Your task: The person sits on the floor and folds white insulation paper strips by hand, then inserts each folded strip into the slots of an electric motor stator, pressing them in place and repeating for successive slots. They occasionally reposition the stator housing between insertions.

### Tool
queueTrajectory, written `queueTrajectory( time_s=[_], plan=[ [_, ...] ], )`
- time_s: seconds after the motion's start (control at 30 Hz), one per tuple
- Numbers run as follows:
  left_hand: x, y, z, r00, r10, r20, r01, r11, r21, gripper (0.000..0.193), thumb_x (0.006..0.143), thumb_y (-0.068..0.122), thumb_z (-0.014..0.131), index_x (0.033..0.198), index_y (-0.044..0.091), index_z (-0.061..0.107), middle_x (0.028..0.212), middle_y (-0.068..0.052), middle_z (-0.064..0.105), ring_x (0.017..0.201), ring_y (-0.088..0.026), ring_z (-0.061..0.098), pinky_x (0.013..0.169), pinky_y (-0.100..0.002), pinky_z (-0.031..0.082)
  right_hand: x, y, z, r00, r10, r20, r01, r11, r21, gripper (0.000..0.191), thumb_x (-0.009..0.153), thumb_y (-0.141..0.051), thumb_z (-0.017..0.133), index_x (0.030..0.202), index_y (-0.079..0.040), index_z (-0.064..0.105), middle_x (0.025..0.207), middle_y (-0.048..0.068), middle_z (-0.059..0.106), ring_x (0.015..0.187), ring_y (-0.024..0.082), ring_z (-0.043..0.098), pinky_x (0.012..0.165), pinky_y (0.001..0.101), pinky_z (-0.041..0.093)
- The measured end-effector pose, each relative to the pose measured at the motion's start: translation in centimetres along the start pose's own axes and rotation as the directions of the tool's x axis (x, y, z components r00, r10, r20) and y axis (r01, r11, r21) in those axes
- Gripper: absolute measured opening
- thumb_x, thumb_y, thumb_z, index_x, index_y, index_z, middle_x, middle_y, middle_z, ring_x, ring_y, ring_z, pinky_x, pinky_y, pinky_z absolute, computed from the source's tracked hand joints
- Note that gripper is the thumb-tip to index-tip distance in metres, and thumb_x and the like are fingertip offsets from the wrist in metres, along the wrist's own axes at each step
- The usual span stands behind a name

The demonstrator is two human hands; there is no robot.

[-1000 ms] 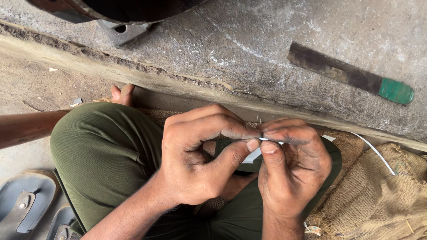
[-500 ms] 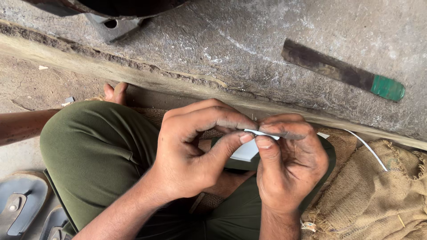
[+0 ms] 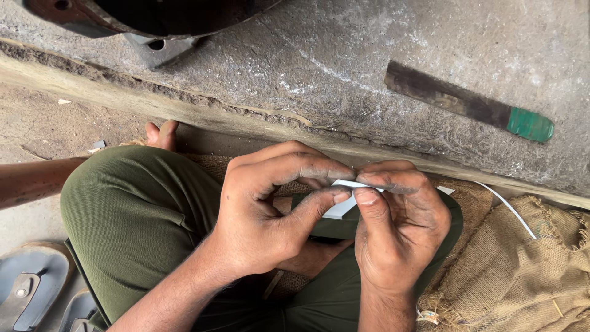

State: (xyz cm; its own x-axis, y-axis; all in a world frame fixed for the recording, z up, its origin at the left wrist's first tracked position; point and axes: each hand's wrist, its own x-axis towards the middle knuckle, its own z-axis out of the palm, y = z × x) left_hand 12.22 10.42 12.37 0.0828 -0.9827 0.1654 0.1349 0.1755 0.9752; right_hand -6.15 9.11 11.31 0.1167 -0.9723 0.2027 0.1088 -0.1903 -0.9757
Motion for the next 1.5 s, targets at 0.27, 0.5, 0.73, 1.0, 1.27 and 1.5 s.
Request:
queueTrajectory(
  time_s=[0.27, 0.5, 0.73, 1.0, 1.27, 1.5],
  plan=[
    [-0.1, -0.2, -0.1, 1.0, -0.002, -0.018, 0.002, 1.0, 0.0, 0.009, 0.093, 0.001, 0.078, 0.101, 0.002, 0.074, 0.097, -0.007, 0.077, 0.09, -0.013, 0.076, 0.08, -0.027, 0.063, 0.0, -0.1, 0.2, 0.999, -0.038, 0.026, 0.039, 0.998, -0.051, 0.006, 0.103, 0.009, 0.07, 0.107, 0.005, 0.067, 0.106, 0.016, 0.069, 0.093, 0.014, 0.068, 0.083, 0.0233, 0.056],
    [-0.2, -0.1, -0.3, 1.0, 0.005, -0.006, -0.005, 0.999, -0.046, 0.01, 0.095, -0.001, 0.073, 0.105, 0.0, 0.074, 0.1, -0.009, 0.076, 0.096, -0.015, 0.077, 0.086, -0.028, 0.065, -0.2, 0.3, 0.3, 0.999, 0.042, 0.012, -0.042, 0.996, 0.082, 0.008, 0.103, 0.011, 0.067, 0.109, 0.006, 0.068, 0.105, 0.015, 0.069, 0.094, 0.014, 0.066, 0.083, 0.0231, 0.053],
    [0.1, 0.1, -0.5, 1.0, -0.018, 0.01, 0.018, 1.0, -0.007, 0.015, 0.091, -0.001, 0.076, 0.106, 0.001, 0.075, 0.1, -0.008, 0.076, 0.095, -0.015, 0.077, 0.085, -0.028, 0.064, 0.0, 0.5, 0.1, 1.0, 0.024, 0.003, -0.024, 0.997, 0.077, 0.01, 0.104, 0.013, 0.066, 0.111, 0.006, 0.066, 0.108, 0.015, 0.068, 0.095, 0.013, 0.065, 0.084, 0.0226, 0.053],
    [0.3, -0.2, -0.3, 0.998, -0.056, 0.028, 0.057, 0.997, -0.054, 0.019, 0.088, 0.004, 0.081, 0.105, 0.002, 0.074, 0.1, -0.007, 0.076, 0.094, -0.015, 0.075, 0.085, -0.028, 0.063, 0.3, 0.6, -0.1, 1.0, 0.005, 0.022, -0.006, 0.999, 0.054, 0.008, 0.104, 0.011, 0.068, 0.11, 0.005, 0.066, 0.108, 0.016, 0.068, 0.097, 0.014, 0.067, 0.087, 0.0243, 0.055],
    [0.1, -0.6, -0.3, 1.0, -0.021, -0.002, 0.021, 0.998, -0.066, 0.009, 0.094, -0.001, 0.075, 0.103, 0.001, 0.074, 0.099, -0.007, 0.075, 0.095, -0.015, 0.073, 0.087, -0.028, 0.06, 0.4, 0.9, 0.0, 0.998, 0.015, 0.06, -0.018, 0.999, 0.049, 0.008, 0.104, 0.009, 0.069, 0.109, 0.005, 0.066, 0.107, 0.014, 0.068, 0.097, 0.013, 0.066, 0.084, 0.0236, 0.054],
    [0.3, -0.7, -0.3, 1.0, -0.028, -0.007, 0.027, 0.998, -0.059, 0.013, 0.092, -0.003, 0.074, 0.105, 0.001, 0.075, 0.099, -0.008, 0.075, 0.094, -0.015, 0.075, 0.085, -0.028, 0.063, 0.4, 1.3, 0.0, 0.998, 0.05, 0.042, -0.056, 0.987, 0.153, 0.009, 0.103, 0.01, 0.067, 0.11, 0.004, 0.067, 0.107, 0.014, 0.067, 0.098, 0.014, 0.066, 0.087, 0.0253, 0.055]
  ],
)
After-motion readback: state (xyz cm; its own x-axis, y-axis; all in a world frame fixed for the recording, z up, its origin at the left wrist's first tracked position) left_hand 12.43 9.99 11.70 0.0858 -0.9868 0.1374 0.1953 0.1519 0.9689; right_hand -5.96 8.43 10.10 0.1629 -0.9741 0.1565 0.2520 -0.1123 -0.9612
